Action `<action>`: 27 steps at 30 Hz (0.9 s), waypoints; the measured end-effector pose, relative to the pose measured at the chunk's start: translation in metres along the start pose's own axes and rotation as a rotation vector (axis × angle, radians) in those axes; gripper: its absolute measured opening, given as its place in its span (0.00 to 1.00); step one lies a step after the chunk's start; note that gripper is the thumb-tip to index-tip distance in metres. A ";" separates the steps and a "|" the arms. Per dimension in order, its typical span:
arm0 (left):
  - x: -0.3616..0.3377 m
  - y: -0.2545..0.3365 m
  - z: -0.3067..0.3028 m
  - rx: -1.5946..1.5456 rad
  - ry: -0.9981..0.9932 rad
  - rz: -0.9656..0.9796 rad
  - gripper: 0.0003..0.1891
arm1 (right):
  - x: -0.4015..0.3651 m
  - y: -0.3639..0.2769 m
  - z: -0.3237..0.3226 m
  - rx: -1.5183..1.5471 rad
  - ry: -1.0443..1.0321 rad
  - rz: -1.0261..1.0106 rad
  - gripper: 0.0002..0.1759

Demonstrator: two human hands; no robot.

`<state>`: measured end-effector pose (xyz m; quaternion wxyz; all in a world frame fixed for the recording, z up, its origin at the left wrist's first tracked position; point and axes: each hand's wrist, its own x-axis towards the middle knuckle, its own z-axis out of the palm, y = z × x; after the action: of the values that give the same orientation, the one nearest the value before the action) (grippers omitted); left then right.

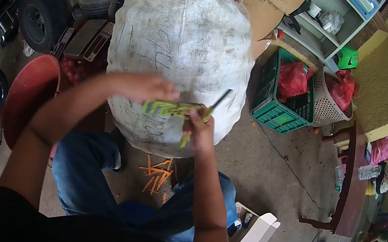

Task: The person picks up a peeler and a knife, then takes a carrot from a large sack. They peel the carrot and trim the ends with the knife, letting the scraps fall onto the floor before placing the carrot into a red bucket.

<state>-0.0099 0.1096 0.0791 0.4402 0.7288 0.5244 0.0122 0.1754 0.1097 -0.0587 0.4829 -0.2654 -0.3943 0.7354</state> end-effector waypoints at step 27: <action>0.157 -0.037 -0.262 0.629 0.772 -0.058 0.21 | 0.033 -0.047 -0.051 0.307 0.010 -0.158 0.22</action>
<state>-0.0927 0.3982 0.1458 -0.0268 0.7536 0.6475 0.1102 0.2255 0.1672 -0.0479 0.5761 -0.1604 -0.2943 0.7455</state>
